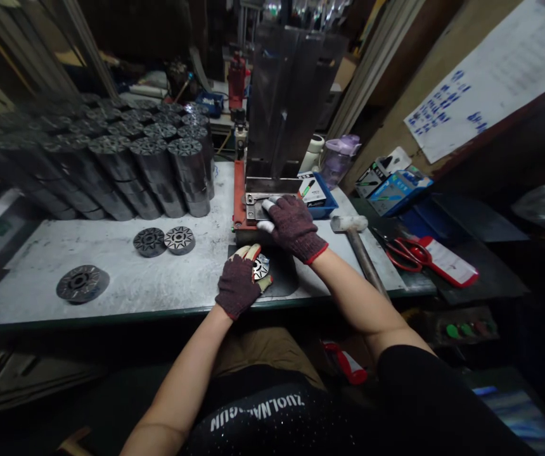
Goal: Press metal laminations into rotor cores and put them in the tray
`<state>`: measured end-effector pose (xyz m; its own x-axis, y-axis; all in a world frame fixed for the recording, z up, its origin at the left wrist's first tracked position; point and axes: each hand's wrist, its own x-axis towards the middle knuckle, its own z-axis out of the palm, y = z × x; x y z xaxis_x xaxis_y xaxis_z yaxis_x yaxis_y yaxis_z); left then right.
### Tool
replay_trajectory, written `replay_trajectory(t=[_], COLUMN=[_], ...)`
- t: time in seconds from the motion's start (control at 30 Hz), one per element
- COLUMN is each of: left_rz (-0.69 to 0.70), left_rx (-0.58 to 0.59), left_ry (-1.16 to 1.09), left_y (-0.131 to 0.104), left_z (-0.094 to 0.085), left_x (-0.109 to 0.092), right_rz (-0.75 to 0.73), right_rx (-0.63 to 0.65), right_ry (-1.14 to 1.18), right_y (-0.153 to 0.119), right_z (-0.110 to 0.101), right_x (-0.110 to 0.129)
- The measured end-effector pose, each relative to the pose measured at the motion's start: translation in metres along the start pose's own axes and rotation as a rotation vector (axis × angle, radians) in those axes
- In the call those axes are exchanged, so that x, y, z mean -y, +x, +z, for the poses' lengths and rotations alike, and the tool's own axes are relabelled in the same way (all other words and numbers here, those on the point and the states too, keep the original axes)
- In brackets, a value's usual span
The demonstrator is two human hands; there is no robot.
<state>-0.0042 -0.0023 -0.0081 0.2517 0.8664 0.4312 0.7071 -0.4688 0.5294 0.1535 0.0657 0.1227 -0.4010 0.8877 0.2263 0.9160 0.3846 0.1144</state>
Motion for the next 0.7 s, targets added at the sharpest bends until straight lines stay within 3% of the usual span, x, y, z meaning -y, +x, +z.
replay_trajectory(t=[0.1, 0.2, 0.33, 0.43, 0.6, 0.7], left_rz=[-0.038, -0.042, 0.001, 0.025, 0.000, -0.013], left_rx=[-0.016, -0.011, 0.026, 0.048, 0.014, -0.011], left_ry=[0.019, 0.017, -0.028, -0.059, -0.035, 0.047], left_y=[0.000, -0.001, 0.000, 0.001, 0.000, -0.001], left_z=[0.000, -0.001, -0.003, -0.002, 0.001, 0.000], left_x=[0.000, -0.001, 0.001, 0.003, 0.003, -0.002], right_rz=[-0.002, 0.027, -0.043, -0.097, -0.090, -0.009], right_rx=[0.075, 0.130, 0.375, 0.517, 0.510, 0.306], right_ry=[-0.018, 0.010, 0.074, 0.045, 0.004, 0.024], right_y=[-0.002, -0.029, -0.065, -0.065, -0.048, -0.046], right_z=[-0.002, 0.005, 0.021, 0.022, 0.015, 0.013], right_x=[0.007, 0.019, 0.036, 0.048, 0.054, 0.037])
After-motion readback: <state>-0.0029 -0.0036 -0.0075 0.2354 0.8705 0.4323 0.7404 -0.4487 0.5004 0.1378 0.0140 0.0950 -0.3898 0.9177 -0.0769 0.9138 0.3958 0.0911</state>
